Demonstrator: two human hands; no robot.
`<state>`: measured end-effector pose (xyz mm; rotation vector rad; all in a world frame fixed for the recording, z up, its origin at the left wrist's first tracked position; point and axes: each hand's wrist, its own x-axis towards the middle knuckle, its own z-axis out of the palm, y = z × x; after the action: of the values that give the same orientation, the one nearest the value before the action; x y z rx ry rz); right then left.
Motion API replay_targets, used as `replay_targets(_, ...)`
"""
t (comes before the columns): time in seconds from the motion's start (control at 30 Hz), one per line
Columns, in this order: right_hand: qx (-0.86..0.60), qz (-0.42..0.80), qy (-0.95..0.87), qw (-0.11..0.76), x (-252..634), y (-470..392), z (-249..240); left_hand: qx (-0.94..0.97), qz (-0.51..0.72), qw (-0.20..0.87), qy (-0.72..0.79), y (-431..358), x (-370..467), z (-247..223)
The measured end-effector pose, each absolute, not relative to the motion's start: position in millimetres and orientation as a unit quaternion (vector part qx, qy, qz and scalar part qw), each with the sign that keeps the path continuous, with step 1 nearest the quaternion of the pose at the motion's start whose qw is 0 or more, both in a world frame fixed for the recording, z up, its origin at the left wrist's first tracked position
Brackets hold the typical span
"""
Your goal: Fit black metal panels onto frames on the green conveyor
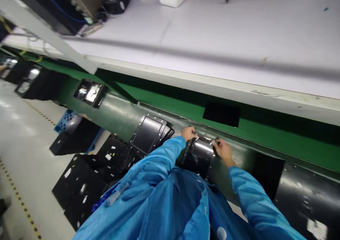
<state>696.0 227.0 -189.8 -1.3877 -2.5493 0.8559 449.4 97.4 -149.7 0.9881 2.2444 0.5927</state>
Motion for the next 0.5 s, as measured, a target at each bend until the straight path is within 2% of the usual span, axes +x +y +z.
replay_targets(0.13,-0.485,0.296,-0.819,0.081,693.1,225.6,-184.3,0.401,0.208,0.257,0.854,71.5,466.5,-119.1)
replay_targets(0.23,-0.53,0.311,-0.779,0.119,706.3,209.4,-183.2,0.403,0.225,0.106,0.881,5.8,469.6,-92.3)
replay_targets(0.33,-0.558,0.337,-0.736,0.18,723.4,176.7,-188.8,0.288,0.173,-0.006,0.942,-82.5,433.4,-65.8)
replay_targets(0.4,-0.545,0.39,-0.718,0.19,726.5,147.2,-189.5,0.186,0.125,-0.001,0.974,-137.2,392.6,-49.2)
replay_targets(0.5,-0.488,0.475,-0.715,0.158,708.9,94.2,-174.1,0.097,0.081,0.11,0.986,-193.7,334.4,-31.8)
